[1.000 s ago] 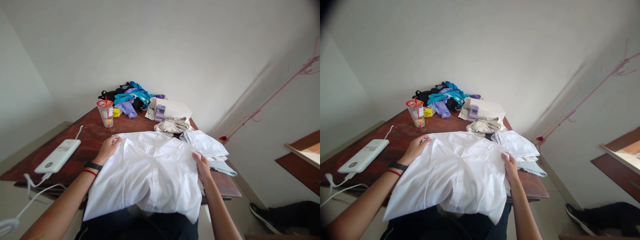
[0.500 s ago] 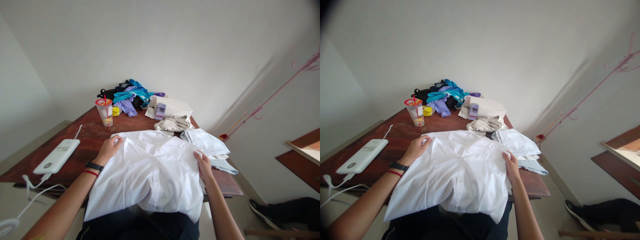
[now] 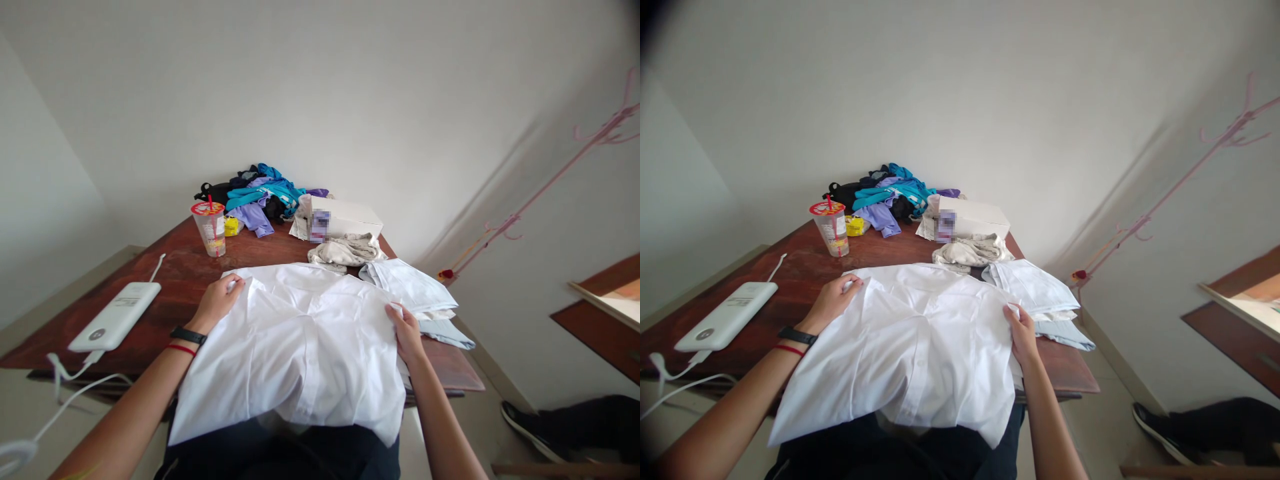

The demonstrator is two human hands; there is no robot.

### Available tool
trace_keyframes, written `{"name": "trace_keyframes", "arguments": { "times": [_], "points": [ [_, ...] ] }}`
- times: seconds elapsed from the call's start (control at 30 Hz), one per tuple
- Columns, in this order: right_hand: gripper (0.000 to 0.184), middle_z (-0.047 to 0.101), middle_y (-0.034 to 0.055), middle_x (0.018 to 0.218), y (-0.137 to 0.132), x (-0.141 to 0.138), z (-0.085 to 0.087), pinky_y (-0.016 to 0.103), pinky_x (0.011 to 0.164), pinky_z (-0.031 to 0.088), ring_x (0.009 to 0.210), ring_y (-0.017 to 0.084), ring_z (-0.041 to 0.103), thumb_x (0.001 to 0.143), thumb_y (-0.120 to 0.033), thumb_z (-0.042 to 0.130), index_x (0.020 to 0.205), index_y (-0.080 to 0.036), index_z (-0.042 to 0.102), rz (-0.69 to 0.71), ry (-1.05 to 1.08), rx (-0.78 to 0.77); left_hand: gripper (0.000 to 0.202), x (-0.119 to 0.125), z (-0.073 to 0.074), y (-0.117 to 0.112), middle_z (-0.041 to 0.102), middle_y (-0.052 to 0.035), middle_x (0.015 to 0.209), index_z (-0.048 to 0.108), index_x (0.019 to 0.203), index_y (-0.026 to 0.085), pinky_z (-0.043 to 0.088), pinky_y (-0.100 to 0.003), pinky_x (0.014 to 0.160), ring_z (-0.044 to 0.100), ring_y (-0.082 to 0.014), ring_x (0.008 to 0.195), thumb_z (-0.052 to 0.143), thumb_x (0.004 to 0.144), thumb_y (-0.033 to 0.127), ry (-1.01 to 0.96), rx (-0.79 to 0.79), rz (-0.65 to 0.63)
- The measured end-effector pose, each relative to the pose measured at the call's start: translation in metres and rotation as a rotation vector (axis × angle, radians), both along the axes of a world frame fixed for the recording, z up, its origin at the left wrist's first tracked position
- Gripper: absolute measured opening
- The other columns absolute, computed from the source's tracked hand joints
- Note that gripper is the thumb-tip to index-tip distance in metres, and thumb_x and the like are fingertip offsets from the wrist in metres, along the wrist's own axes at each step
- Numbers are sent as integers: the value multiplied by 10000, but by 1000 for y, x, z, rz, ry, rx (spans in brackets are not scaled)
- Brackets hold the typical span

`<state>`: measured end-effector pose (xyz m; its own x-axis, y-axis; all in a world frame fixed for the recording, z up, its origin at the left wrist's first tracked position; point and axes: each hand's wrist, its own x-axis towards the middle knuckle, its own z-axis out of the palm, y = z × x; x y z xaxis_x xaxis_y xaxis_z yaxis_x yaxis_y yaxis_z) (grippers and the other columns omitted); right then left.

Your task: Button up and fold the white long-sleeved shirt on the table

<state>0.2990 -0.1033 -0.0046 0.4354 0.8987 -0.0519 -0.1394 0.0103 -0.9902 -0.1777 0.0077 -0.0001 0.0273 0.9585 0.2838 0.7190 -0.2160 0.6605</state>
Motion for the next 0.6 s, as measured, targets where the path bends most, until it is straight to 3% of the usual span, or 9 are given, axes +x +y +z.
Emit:
{"name": "trace_keyframes", "arguments": {
  "times": [0.23, 0.37, 0.47, 0.6],
  "points": [
    [346, 770, 30, 789, 1, 2, -2, 322, 577, 550, 671, 245, 707, 715, -466, 850, 930, -229, 717, 12, 22, -2, 383, 1, 2, -1, 681, 0, 756, 681, 923, 219, 386, -278, 640, 580, -189, 636, 486, 915, 549, -33, -19, 16],
    [390, 774, 38, 815, 2, 0, -2, 327, 608, 562, 731, 263, 725, 714, -490, 838, 964, -225, 701, 17, 2, -22, 395, 2, 9, -3, 739, -38, 911, 691, 912, 199, 446, -284, 754, 646, -220, 808, 524, 873, 555, -135, 23, 72],
    [487, 781, 45, 881, 4, 3, 9, 327, 652, 574, 790, 266, 736, 702, -514, 848, 1063, -227, 692, 29, -38, -119, 407, -2, 22, 2, 741, -51, 932, 684, 903, 192, 476, -293, 791, 663, -237, 882, 530, 859, 565, -197, 22, 34],
    [526, 783, 72, 941, 14, 16, 39, 295, 625, 532, 802, 253, 726, 761, -616, 776, 1089, -206, 734, 225, -270, -242, 459, -11, 43, 25, 748, -58, 920, 648, 1029, 194, 527, -310, 722, 693, -241, 824, 560, 809, 587, -199, -108, -59]
  ]
}}
